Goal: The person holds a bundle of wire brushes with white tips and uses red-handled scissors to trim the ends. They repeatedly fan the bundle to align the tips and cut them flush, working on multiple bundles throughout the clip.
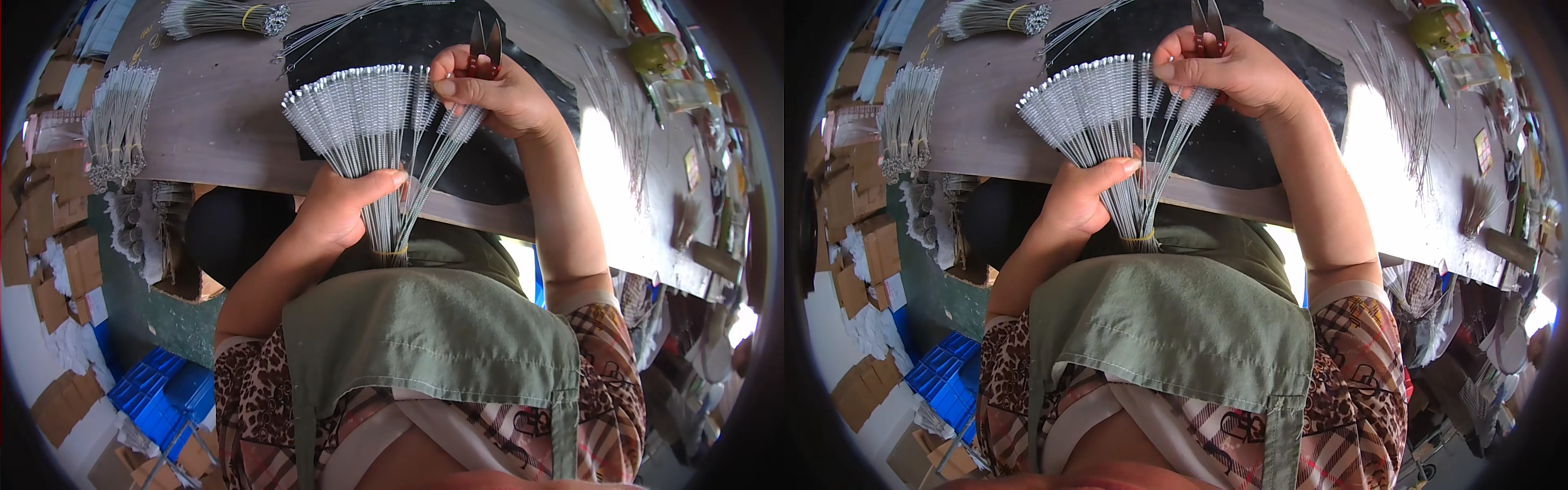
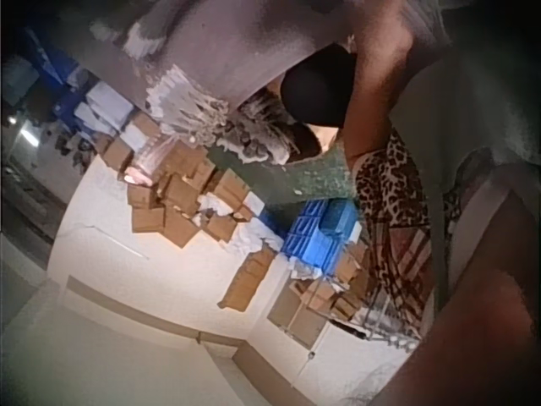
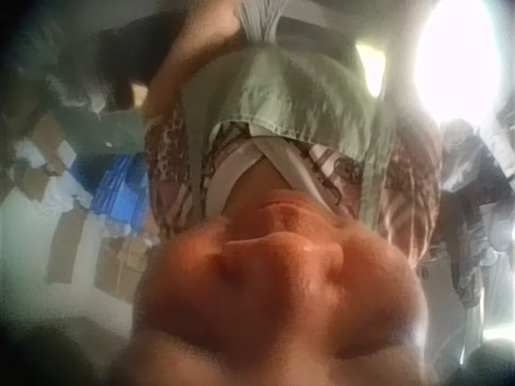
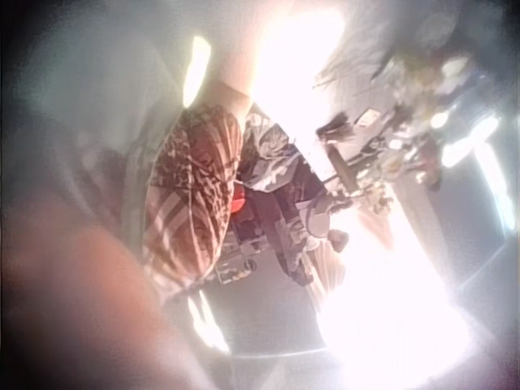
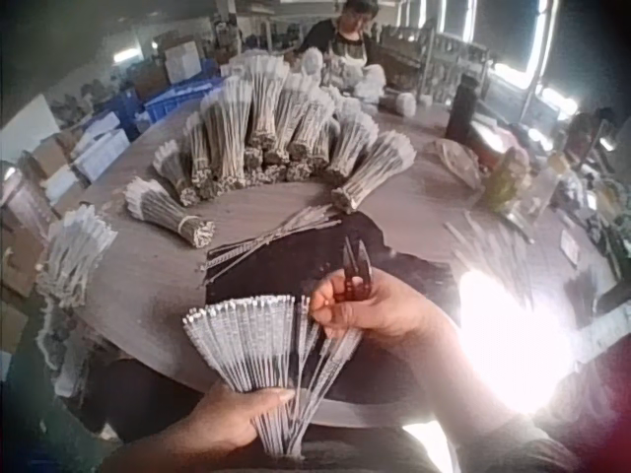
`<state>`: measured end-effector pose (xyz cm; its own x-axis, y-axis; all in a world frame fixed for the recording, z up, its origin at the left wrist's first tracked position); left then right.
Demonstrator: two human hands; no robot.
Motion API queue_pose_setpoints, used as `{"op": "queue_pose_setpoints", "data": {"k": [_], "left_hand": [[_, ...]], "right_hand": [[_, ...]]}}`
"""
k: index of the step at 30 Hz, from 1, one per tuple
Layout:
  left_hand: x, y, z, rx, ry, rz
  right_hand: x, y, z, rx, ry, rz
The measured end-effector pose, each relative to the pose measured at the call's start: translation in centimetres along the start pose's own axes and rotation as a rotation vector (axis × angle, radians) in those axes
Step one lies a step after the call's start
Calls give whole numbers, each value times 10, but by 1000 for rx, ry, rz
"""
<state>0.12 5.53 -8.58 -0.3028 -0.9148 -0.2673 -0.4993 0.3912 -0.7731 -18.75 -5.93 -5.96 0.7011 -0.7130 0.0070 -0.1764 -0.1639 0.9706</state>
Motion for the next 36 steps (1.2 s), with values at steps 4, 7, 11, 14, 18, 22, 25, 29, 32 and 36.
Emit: {"op": "queue_pose_setpoints", "data": {"k": [4, 7, 11, 14, 18, 22, 25, 29, 32, 36], "left_hand": [[-1, 0, 4, -40, 8, 26], [-1, 1, 6, -9, -20, 34], [-2, 0, 6, 16, -3, 17], [-2, 0, 6, 5, 11, 20], [-4, 1, 8, -9, 3, 29], [-3, 1, 8, -18, 45, 38], [0, 2, 8, 19, 53, 76], [1, -1, -2, -2, -5, 66], [1, 0, -5, 37, -9, 34], [2, -2, -2, -5, -3, 37]], "right_hand": [[-2, 2, 6, -65, 37, -27], [-4, 8, 2, -71, 41, -54], [-4, 10, 2, -76, 58, -55], [-3, 6, 4, -56, 37, -44], [-5, 7, 1, -117, -8, -88], [-3, 5, 2, -188, 3, -71], [-1, -3, -2, -209, -76, -25], [4, -5, -3, -314, -268, 41], [1, 11, 13, -271, -489, 60], [3, 21, 44, -373, -711, 94]]}}
Point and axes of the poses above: each hand's wrist, its own x-axis towards the middle knuckle, its own z-axis out of the back of the hand, y = z × x, the point moved 2 cm from there along x, towards the middle knuckle, and after that the axes turned 3 degrees about y, right-handed, at the moved point
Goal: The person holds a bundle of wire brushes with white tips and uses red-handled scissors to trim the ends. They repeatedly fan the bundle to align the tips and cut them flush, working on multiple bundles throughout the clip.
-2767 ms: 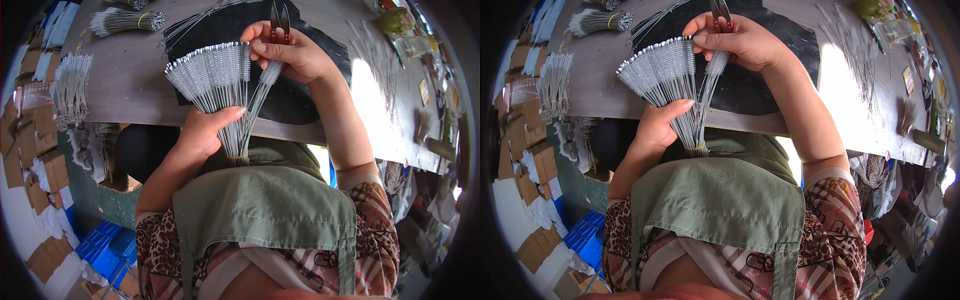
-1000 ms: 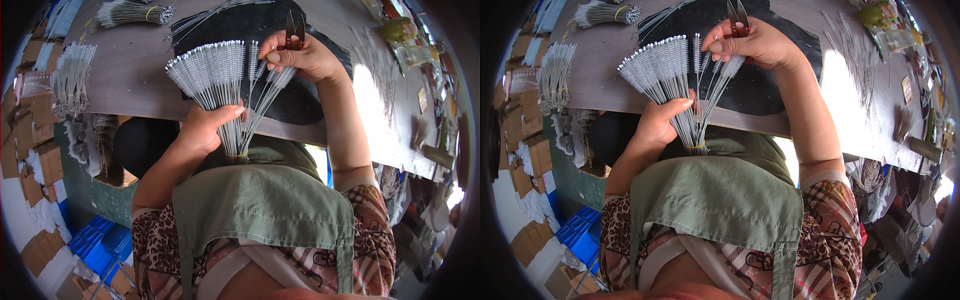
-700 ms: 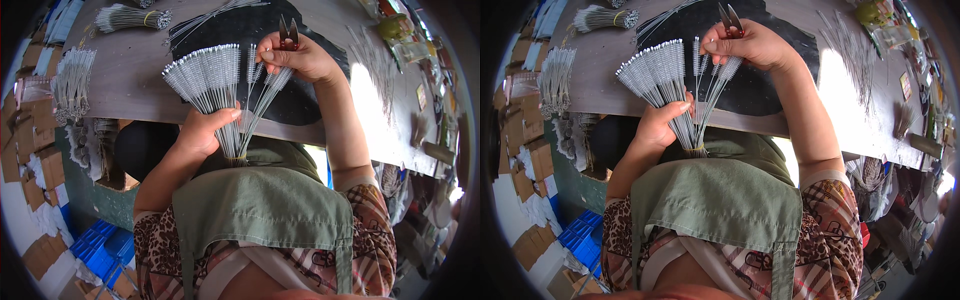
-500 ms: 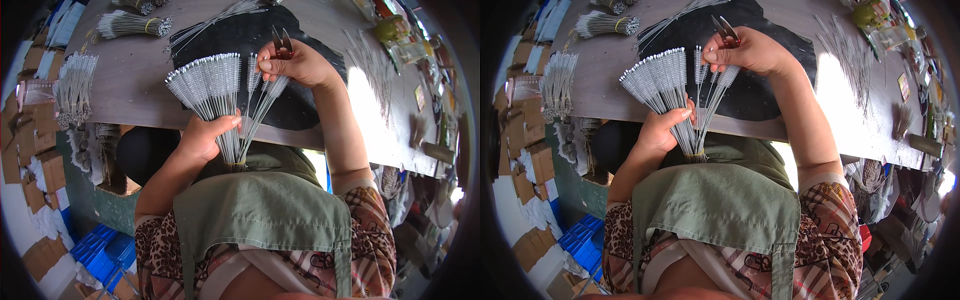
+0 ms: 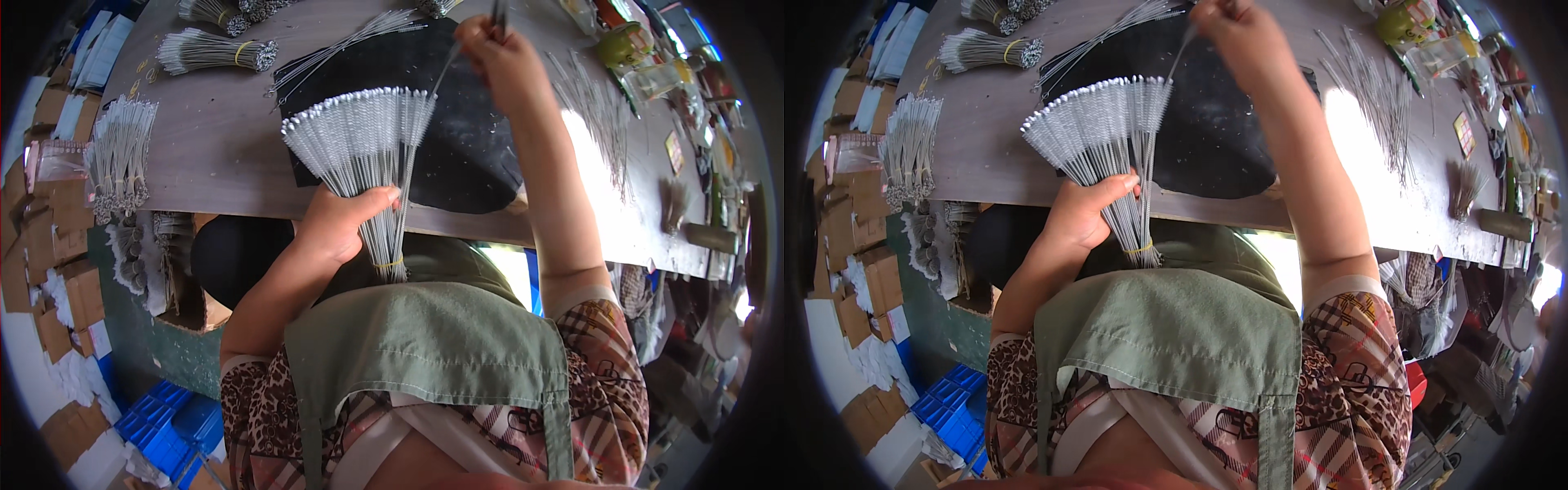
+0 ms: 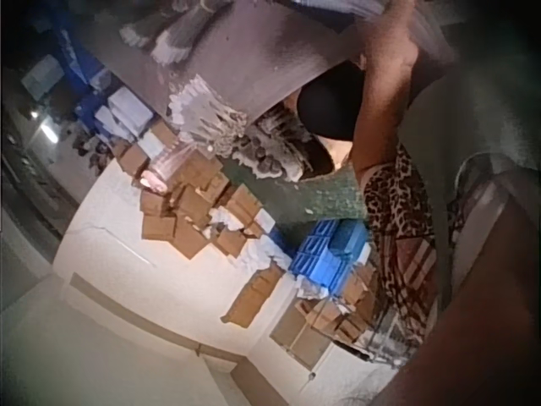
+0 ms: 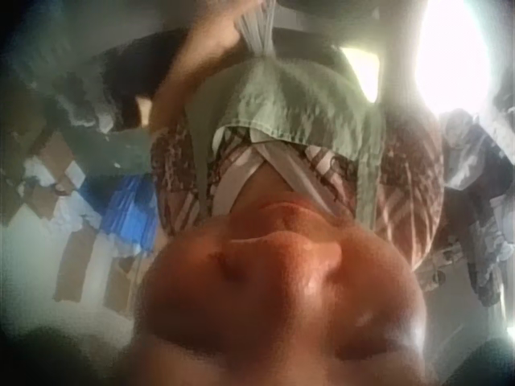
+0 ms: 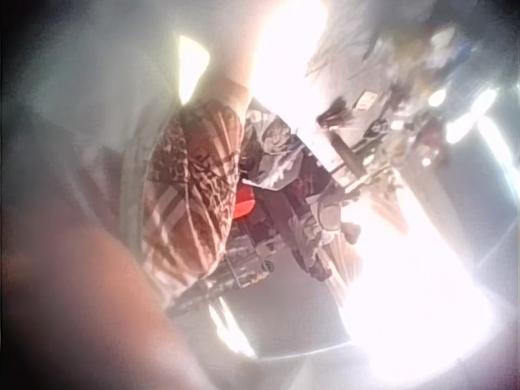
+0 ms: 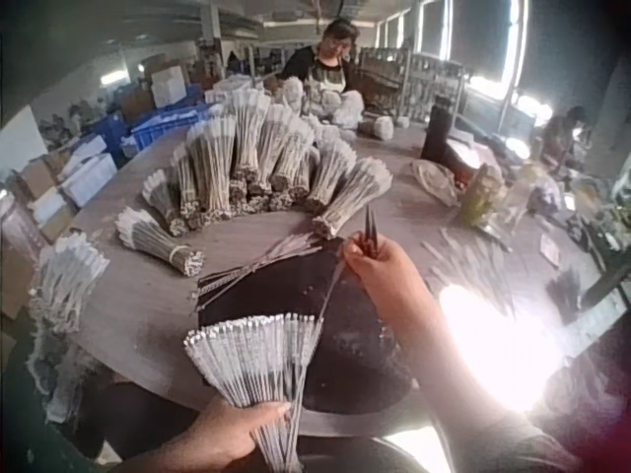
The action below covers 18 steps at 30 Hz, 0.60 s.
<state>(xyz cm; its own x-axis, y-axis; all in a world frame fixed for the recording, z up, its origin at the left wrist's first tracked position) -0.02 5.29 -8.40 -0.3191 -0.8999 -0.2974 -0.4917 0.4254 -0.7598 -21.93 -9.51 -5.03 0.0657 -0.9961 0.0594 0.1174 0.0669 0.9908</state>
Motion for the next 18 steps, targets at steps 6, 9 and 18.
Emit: {"op": "queue_pose_setpoints", "data": {"k": [6, 9, 18], "left_hand": [[-2, 4, 3, 42, 91, 13], [-4, 4, 4, 6, 93, 24], [0, 6, 5, -37, 123, 33]], "right_hand": [[44, 41, 62, 207, -505, 56], [57, 22, 35, 196, -450, -33], [95, -67, -11, 520, 60, -168]]}}
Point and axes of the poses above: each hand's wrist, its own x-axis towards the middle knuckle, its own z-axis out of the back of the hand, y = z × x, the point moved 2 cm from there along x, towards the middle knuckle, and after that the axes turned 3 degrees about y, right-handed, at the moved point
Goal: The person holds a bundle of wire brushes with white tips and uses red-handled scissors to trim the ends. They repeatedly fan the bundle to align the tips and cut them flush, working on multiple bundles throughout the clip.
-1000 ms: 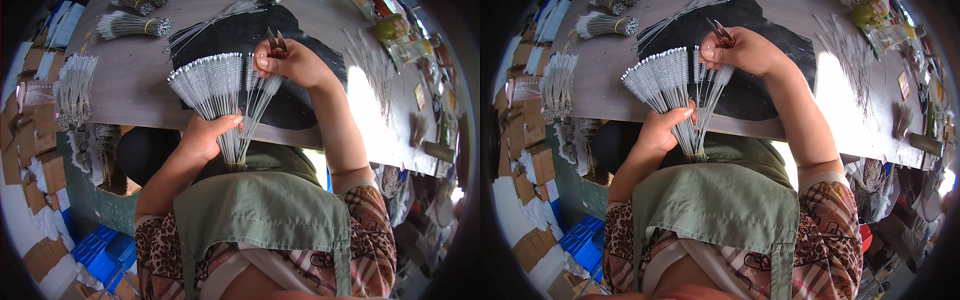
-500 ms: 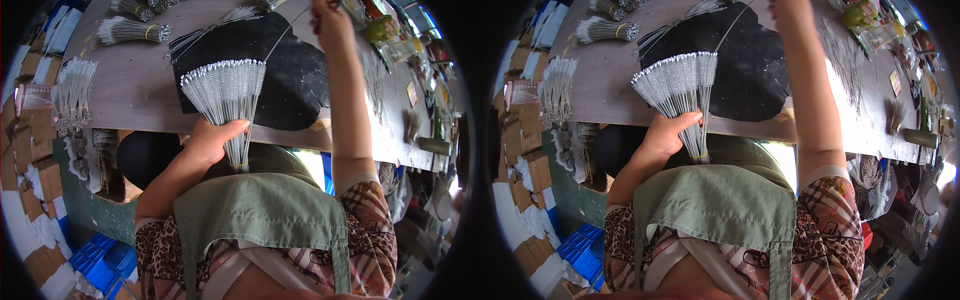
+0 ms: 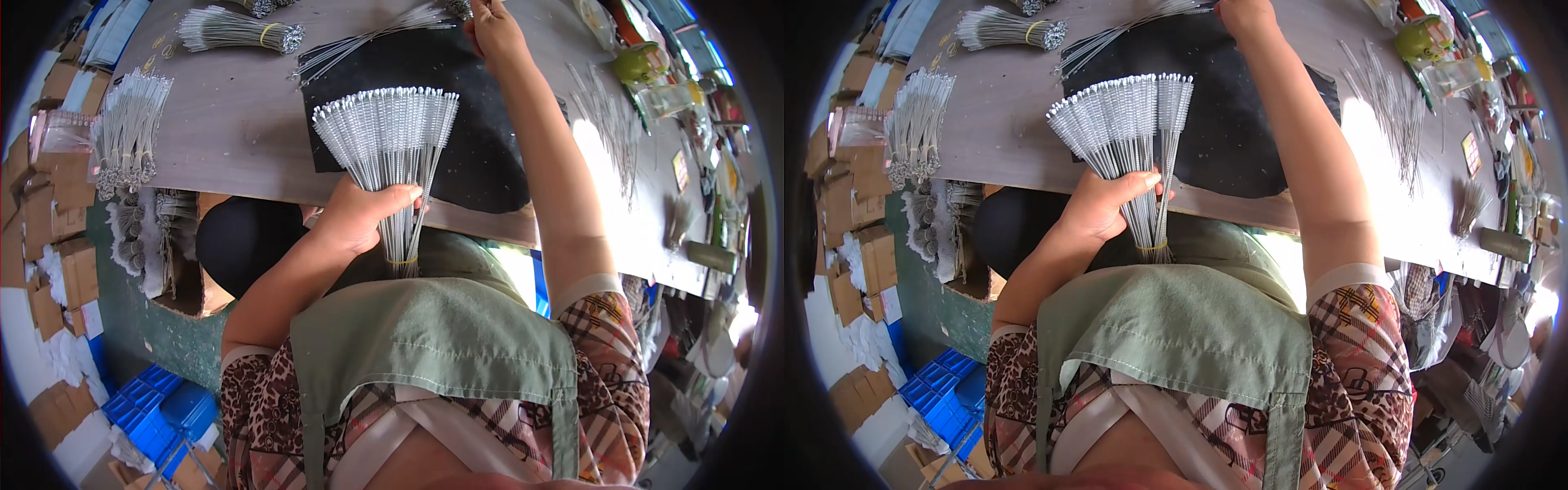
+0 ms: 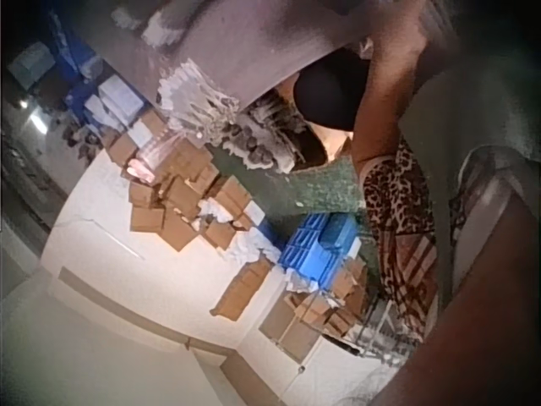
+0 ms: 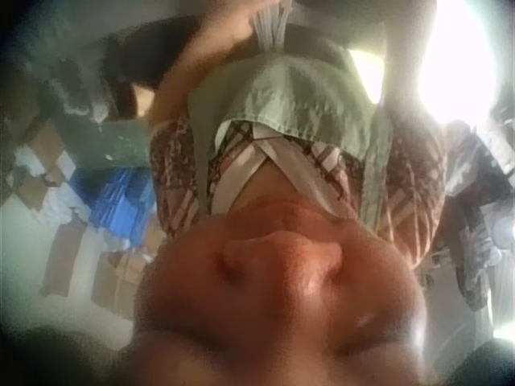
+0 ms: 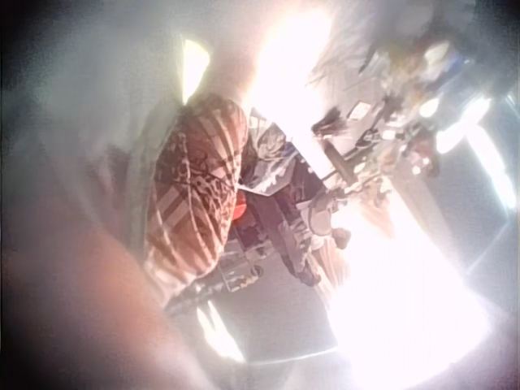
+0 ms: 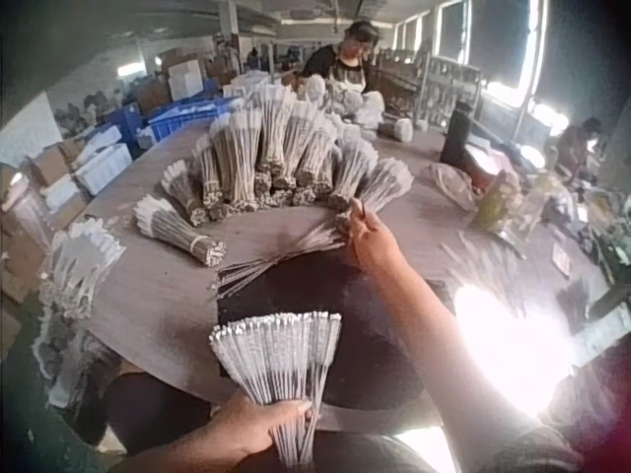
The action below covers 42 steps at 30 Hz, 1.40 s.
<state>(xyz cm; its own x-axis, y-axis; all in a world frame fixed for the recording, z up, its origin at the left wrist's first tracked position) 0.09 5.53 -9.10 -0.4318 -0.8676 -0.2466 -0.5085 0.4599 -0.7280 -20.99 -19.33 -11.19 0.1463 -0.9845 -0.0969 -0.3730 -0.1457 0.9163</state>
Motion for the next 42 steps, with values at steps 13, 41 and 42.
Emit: {"op": "queue_pose_setpoints", "data": {"k": [13, 41, 42], "left_hand": [[-7, 5, -10, 4, -1, 19], [-7, 12, -18, 4, -202, 14], [-8, 11, -20, -1, -205, 13]], "right_hand": [[-115, 36, -94, -837, 588, -16], [-120, 24, -56, -395, 865, 91], [-122, 25, -58, -384, 833, 65]]}}
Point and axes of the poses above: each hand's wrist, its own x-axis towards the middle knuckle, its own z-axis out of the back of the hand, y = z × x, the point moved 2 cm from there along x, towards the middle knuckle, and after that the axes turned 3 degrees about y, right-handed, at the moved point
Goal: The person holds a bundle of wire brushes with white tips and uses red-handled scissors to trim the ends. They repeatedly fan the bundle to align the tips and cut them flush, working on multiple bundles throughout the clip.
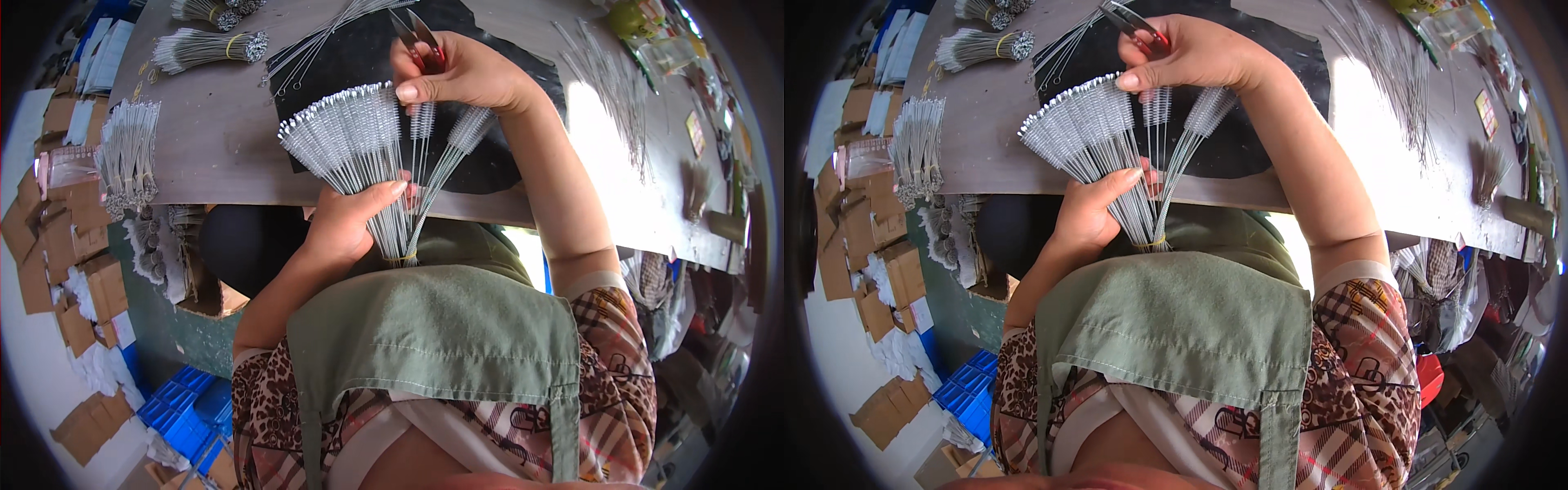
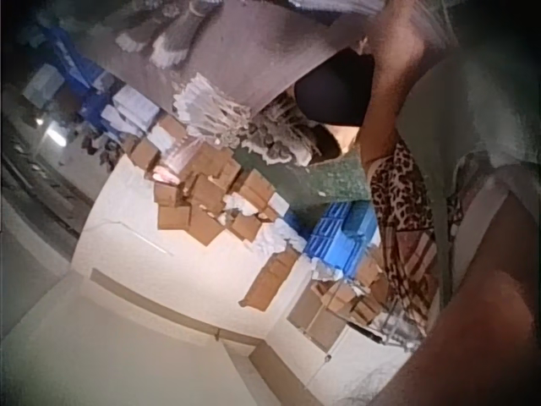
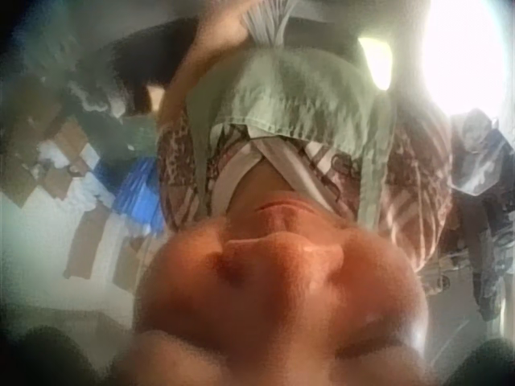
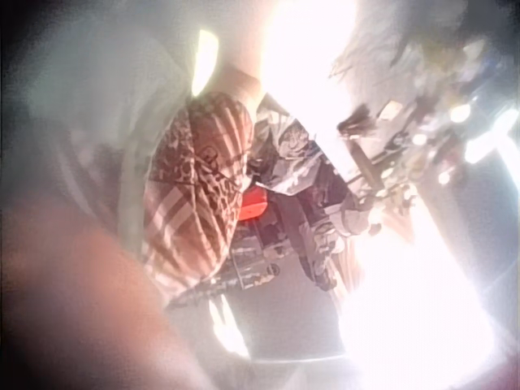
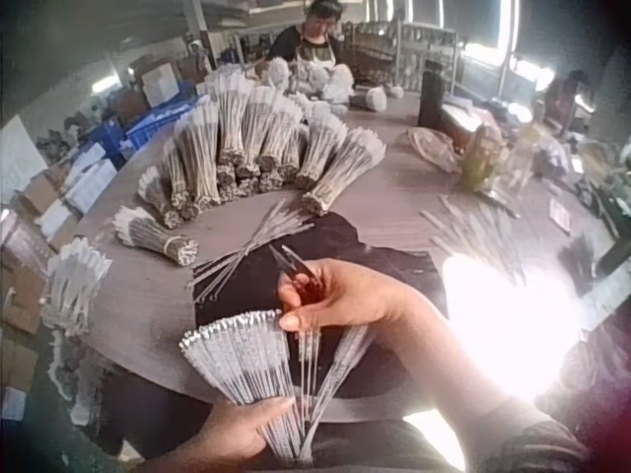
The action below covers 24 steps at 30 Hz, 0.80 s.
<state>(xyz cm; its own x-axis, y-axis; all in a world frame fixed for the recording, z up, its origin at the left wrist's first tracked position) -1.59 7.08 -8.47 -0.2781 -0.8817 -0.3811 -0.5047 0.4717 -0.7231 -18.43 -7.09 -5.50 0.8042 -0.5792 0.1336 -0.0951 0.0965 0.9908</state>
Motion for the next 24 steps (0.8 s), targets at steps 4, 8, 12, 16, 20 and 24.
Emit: {"op": "queue_pose_setpoints", "data": {"k": [4, 8, 12, 16, 20, 24], "left_hand": [[-1, 1, 3, 43, 20, 31], [-4, 1, 0, 44, 20, -1], [-4, 0, 1, 42, 52, 4], [-8, 0, 1, 50, 33, 16], [-8, 0, 2, 66, 53, 19], [-8, 2, 3, 52, 46, 15]], "right_hand": [[-4, 4, 1, 6, 31, -31], [-3, 11, -7, 30, -80, -91], [-3, -1, -2, 63, 45, 31], [-3, 7, -11, 4, -50, -105], [-2, -1, -3, 35, 85, -46], [-1, -5, -5, -12, 15, -70]]}}
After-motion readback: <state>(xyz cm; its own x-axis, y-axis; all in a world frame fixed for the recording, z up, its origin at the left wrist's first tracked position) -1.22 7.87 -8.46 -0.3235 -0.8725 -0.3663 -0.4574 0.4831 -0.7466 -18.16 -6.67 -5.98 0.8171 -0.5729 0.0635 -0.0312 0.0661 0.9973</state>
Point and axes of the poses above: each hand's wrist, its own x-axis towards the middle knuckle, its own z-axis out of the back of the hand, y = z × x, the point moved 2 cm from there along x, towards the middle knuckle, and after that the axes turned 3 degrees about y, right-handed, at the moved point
